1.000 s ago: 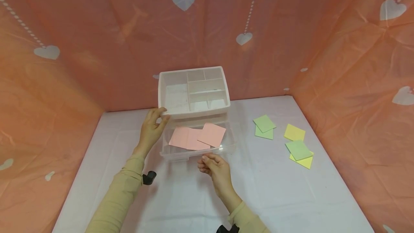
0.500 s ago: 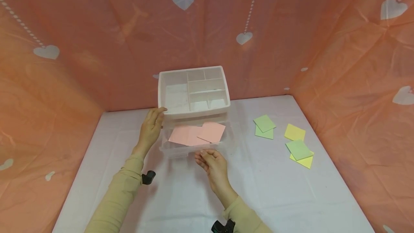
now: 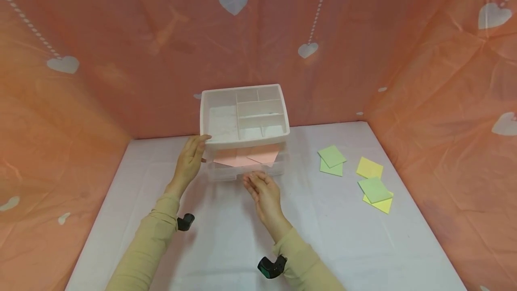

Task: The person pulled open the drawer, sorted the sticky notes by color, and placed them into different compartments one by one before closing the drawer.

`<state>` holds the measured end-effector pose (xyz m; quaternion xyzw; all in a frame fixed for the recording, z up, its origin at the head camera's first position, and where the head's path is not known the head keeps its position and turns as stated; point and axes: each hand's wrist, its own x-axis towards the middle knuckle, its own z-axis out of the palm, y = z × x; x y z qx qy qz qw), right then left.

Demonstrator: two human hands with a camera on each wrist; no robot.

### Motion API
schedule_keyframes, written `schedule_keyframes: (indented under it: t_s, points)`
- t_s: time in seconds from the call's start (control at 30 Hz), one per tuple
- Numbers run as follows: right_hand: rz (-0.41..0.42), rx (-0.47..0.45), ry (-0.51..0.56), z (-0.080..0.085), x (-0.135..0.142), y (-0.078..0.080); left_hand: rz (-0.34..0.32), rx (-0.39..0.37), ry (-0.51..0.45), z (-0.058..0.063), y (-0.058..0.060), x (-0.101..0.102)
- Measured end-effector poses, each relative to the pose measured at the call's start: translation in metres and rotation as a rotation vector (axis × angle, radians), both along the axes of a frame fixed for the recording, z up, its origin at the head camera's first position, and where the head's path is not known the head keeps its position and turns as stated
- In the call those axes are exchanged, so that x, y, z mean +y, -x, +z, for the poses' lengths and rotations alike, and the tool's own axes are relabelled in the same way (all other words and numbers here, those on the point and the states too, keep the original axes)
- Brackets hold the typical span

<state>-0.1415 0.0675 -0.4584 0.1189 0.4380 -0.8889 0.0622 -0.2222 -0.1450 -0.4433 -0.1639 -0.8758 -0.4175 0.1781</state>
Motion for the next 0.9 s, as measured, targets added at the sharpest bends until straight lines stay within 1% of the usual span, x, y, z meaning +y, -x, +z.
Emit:
schedule_keyframes:
  t_s: [0.17, 0.33, 0.5, 0.6, 0.77, 0.9]
  points:
    - [0.025, 0.012, 0.027, 0.004, -0.004, 0.007, 0.014, 0.006, 0.011, -0.001, -0.001, -0.001]
    - [0.017, 0.022, 0.057, 0.006, -0.006, 0.014, 0.032, -0.011, 0.019, -0.001, 0.000, 0.000]
    - [0.020, 0.057, 0.072, 0.008, -0.007, 0.022, 0.031, -0.031, 0.027, -0.001, 0.000, 0.000]
    - [0.029, 0.059, 0.071, 0.009, -0.008, 0.025, 0.028, -0.037, 0.037, -0.001, -0.001, 0.000]
    - [0.030, 0.059, 0.068, 0.009, -0.009, 0.031, 0.026, -0.012, 0.056, 0.000, 0.000, 0.001]
    - [0.026, 0.064, 0.076, 0.010, -0.009, 0.036, 0.026, 0.004, 0.051, 0.000, 0.000, 0.002]
